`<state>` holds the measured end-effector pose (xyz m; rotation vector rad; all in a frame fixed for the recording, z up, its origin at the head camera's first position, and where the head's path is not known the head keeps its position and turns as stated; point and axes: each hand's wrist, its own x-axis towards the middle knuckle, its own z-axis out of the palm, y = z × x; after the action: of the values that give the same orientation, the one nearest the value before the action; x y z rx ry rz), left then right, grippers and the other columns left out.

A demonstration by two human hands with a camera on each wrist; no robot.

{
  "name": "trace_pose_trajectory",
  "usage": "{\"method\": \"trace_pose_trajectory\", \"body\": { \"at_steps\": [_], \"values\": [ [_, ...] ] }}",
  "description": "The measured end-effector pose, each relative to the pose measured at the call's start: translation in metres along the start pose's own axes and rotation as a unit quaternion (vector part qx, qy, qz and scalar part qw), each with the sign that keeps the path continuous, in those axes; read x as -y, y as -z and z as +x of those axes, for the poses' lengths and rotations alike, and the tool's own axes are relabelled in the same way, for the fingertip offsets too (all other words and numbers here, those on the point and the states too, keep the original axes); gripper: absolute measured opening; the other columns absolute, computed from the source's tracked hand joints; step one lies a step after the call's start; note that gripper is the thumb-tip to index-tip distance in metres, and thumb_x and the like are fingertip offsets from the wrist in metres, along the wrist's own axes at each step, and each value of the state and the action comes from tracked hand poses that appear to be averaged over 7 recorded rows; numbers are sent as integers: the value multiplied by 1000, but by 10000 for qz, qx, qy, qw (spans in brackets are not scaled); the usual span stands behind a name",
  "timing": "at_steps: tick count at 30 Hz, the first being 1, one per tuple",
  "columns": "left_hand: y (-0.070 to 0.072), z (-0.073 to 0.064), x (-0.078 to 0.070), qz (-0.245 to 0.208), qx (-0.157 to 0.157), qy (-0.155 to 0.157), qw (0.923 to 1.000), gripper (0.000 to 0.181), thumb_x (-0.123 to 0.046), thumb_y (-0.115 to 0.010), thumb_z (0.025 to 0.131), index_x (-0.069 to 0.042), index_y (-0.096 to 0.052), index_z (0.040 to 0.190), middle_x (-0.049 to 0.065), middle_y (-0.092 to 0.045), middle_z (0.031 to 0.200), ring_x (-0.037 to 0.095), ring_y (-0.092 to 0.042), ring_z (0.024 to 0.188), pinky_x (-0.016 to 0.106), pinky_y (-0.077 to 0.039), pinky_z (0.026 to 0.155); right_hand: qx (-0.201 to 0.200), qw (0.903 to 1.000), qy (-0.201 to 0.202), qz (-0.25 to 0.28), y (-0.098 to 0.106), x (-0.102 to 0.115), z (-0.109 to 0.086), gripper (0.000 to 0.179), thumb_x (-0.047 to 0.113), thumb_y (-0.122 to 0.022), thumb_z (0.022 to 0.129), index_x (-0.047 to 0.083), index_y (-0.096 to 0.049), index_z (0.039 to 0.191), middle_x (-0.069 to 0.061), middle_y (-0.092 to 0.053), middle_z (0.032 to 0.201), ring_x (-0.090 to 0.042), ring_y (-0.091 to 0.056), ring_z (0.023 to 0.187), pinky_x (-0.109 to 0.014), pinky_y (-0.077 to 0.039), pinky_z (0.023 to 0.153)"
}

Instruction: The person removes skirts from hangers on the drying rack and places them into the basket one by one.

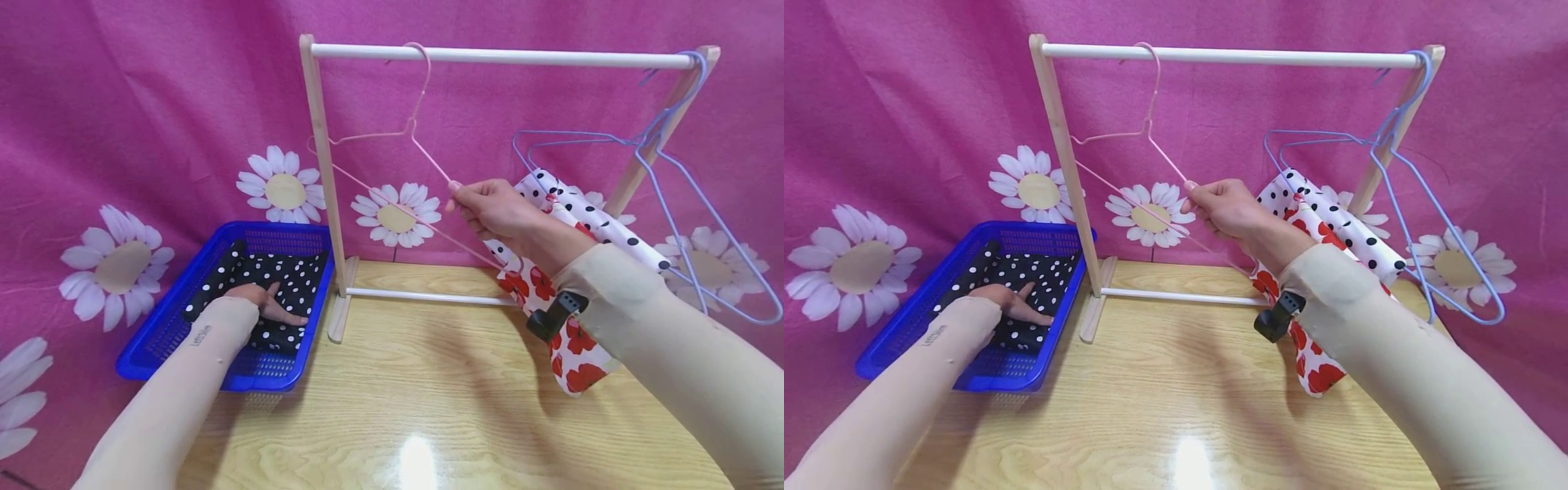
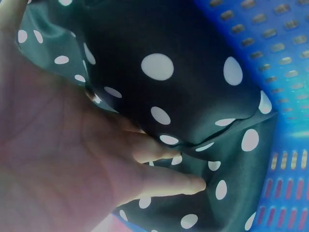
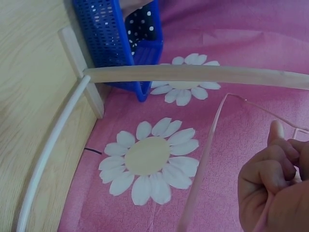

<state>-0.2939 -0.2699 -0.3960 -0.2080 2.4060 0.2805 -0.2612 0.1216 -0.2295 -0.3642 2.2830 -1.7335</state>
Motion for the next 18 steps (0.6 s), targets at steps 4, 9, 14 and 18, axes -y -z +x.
{"method": "trace_pose_trajectory", "body": {
  "at_steps": [4, 9, 14, 18],
  "values": [
    [-3, -5, -3, 114, -92, 26, 9999, 124, -70, -61, 86, 0, 14, 158, 36, -2, 163, 46, -15, 152, 53, -15, 128, 3, 10000, -29, -23, -1, 2, 0, 43, 35, -45, 108, 18, -68, 77, 9, -33, 57, -5, -25, 49, -23, -18, 47],
    [-4, -9, -6, 285, -235, 121, 9992, 123, -70, -61, 86, -1, 11, 158, 38, -2, 163, 48, -11, 154, 57, -16, 127, -29, 9999, -53, -108, -4, 3, 0, 42, 36, -46, 108, 19, -69, 77, 9, -34, 57, -6, -25, 50, -22, -19, 47],
    [-3, -7, -4, 468, -150, 74, 9988, 123, -71, -59, 86, 1, 11, 158, 35, -3, 164, 46, -9, 155, 56, -16, 128, -40, 9999, -10, -156, -8, 4, 3, 42, 36, -47, 108, 18, -68, 77, 9, -34, 56, -5, -24, 50, -22, -17, 47],
    [-3, -6, -4, 528, -164, 164, 9983, 125, -74, -59, 84, -3, 11, 159, 35, -3, 164, 47, -13, 153, 57, -21, 126, -34, 9999, 26, -129, -11, 4, 4, 41, 36, -47, 107, 17, -68, 76, 9, -34, 56, -5, -25, 49, -22, -17, 46]
  ]
}}
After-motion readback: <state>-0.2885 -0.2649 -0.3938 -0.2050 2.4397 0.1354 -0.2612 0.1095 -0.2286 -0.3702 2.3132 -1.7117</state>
